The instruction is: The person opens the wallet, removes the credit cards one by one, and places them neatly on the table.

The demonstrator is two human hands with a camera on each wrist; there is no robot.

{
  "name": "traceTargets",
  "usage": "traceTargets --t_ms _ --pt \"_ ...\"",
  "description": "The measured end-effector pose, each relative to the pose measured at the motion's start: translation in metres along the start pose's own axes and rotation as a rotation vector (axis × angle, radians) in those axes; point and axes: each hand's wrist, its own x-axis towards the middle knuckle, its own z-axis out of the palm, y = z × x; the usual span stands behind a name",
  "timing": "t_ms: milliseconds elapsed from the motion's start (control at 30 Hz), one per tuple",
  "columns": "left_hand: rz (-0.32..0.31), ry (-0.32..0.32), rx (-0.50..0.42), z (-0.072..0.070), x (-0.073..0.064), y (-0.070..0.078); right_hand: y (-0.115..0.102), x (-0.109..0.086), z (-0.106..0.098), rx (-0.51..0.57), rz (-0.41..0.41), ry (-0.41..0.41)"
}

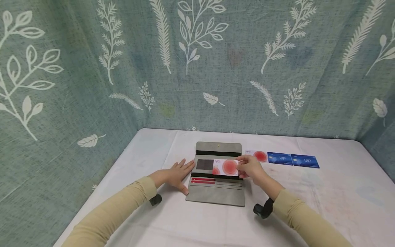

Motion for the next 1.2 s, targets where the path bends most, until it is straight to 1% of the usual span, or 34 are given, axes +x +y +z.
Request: traceTargets --t_ms 133,233,400,667,800,1000,1200 --pt "0.009 0.003 -0.002 0.000 0.000 -0.001 0.003 -0.004 -0.019 0.009 0.009 0.026" --pt "0.014 0.002 -0.006 0.001 0.000 -0.001 0.004 -0.007 -0.031 -0.002 0.031 0.052" --pt "0.019 -0.002 -0.018 0.002 -0.001 -0.002 0.009 -0.011 -0.048 -0.030 0.063 0.079" --pt "0.011 -0.002 -0.018 0.001 -0.002 -0.001 0.022 -0.011 -0.072 -0.066 0.096 0.103" --pt "0.008 -0.004 -0.013 -0.001 -0.002 0.000 0.027 -0.011 -0.079 -0.084 0.114 0.116" --pt "0.003 0.002 -0.012 0.000 -0.002 0.000 0.031 -0.009 -0.084 -0.067 0.137 0.117" --pt "-0.003 0.000 -0.012 0.001 0.000 -0.001 0.037 -0.005 -0.083 -0.085 0.122 0.130"
